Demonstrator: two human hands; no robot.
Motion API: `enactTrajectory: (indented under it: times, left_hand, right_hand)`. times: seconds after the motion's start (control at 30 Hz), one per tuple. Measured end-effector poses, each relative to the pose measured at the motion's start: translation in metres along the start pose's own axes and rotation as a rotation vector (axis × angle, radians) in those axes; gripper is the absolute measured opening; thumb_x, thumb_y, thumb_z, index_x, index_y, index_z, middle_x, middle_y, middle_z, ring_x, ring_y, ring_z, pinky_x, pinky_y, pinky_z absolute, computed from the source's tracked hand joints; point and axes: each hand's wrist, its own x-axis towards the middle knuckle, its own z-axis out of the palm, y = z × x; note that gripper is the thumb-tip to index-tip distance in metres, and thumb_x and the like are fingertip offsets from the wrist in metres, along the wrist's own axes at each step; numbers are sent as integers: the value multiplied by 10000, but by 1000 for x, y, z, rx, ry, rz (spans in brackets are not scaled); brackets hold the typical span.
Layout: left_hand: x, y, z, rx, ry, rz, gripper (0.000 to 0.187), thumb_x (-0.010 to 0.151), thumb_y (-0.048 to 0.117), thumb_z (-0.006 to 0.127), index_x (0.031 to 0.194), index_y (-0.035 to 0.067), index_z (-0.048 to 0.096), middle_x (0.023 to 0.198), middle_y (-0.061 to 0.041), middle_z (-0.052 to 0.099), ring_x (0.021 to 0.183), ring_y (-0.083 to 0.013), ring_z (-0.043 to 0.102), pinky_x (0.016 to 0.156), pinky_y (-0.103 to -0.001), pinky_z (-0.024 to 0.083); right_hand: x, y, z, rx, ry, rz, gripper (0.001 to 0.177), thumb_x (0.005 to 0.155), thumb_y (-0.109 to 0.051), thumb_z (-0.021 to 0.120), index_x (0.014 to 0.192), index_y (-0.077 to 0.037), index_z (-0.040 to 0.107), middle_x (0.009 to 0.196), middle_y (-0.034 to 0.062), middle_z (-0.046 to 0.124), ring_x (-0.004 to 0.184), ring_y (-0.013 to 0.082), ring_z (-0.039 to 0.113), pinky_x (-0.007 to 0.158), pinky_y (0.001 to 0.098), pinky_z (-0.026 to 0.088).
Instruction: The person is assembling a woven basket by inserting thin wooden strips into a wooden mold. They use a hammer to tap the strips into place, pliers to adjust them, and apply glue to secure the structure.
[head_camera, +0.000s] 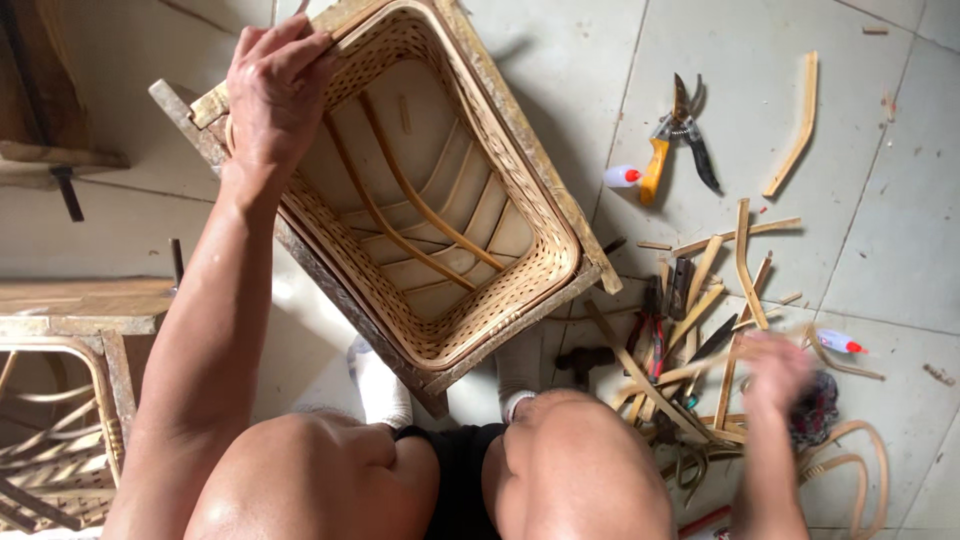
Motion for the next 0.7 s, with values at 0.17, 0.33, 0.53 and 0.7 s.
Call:
enactTrajectory:
  times: [0.17, 0.33, 0.53, 0.7]
  left_hand:
    - [1, 5, -5, 34, -31, -9, 149, 1037, 142, 795, 1171, 77, 787, 1258, -67, 752, 1021, -255, 627, 934, -395, 527]
    - [0, 3, -2, 15, 9, 7, 157, 1057, 137, 783, 1203, 81, 781, 1351, -112, 720, 1164, -274, 658, 1025, -391, 543]
    - [0, 2, -1, 49, -25, -24, 169, 1063, 165, 802, 1208, 80, 779, 1354, -139, 718, 1173, -283, 661, 1014, -398, 554]
    - [-1, 7, -6, 37, -26, -6, 196, 1048, 109, 805, 1238, 76, 769, 1349, -141, 712, 1233, -299, 650, 1069, -394, 557]
  right_hand:
    - [-20, -152, -19, -189, 190, -444, 491, 1311, -343, 506, 957, -4, 474, 850, 46, 590, 657, 110, 501, 579, 258, 388]
    - [-47, -296, 154, 270, -606, -696, 217, 1165, -149, 539, 1364, -66, 563, 1161, 84, 692, 887, 117, 668, 619, 225, 489]
    - [-88, -367, 433, 374, -1026, -898, 249, 1215, -177, 548, 1026, -75, 673, 762, 11, 634, 602, 84, 590, 523, 241, 480]
    - [-114, -358, 469, 325, -1129, -904, 260, 1168, -250, 554, 1168, -60, 731, 796, -22, 629, 664, 67, 600, 578, 236, 526]
